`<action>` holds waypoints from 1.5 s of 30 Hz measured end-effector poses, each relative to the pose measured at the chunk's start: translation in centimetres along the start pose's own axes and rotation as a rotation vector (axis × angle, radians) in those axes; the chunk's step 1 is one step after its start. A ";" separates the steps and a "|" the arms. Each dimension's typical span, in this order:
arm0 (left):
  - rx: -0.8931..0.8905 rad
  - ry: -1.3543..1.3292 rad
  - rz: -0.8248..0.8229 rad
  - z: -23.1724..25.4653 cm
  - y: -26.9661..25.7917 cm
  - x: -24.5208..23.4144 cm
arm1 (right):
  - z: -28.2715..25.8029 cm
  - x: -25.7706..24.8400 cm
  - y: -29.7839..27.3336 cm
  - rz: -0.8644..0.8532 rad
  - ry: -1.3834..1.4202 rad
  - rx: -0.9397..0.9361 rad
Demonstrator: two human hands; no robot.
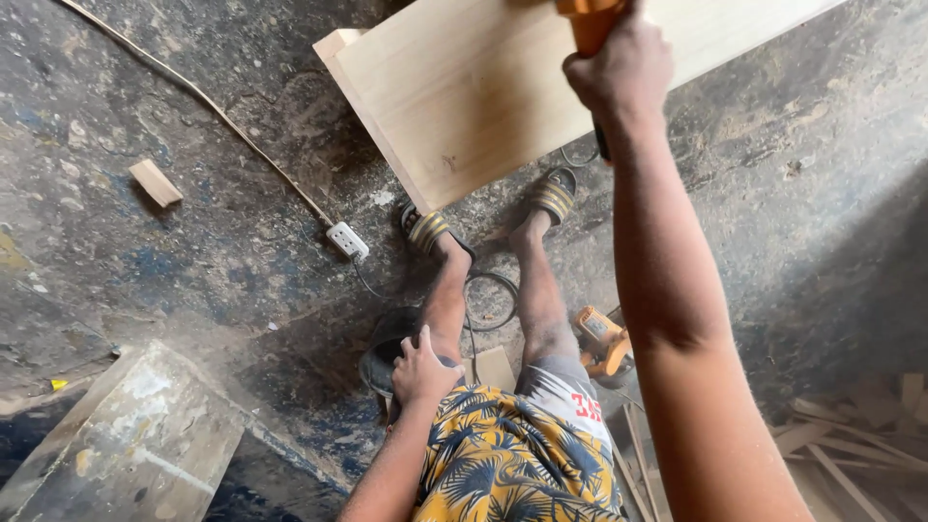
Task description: The person uses an electric sander to smooth the surface of a large, light-colored wooden board. They move the sander across the board's surface and edges, then lift the board to reveal its internal structure before continuing to sand.
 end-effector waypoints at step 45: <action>0.017 0.039 0.035 -0.4 1.2 0.7 | -9.6 5.1 -12.2 -0.137 -0.054 -0.276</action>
Point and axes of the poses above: each hand's wrist, its own y-axis towards the middle knuckle, its own x-axis out of the palm, z = x × y, the point moved 5 cm from there along y, towards the middle knuckle, and after that the axes turned 5 degrees about -x, right-handed, at the moved point
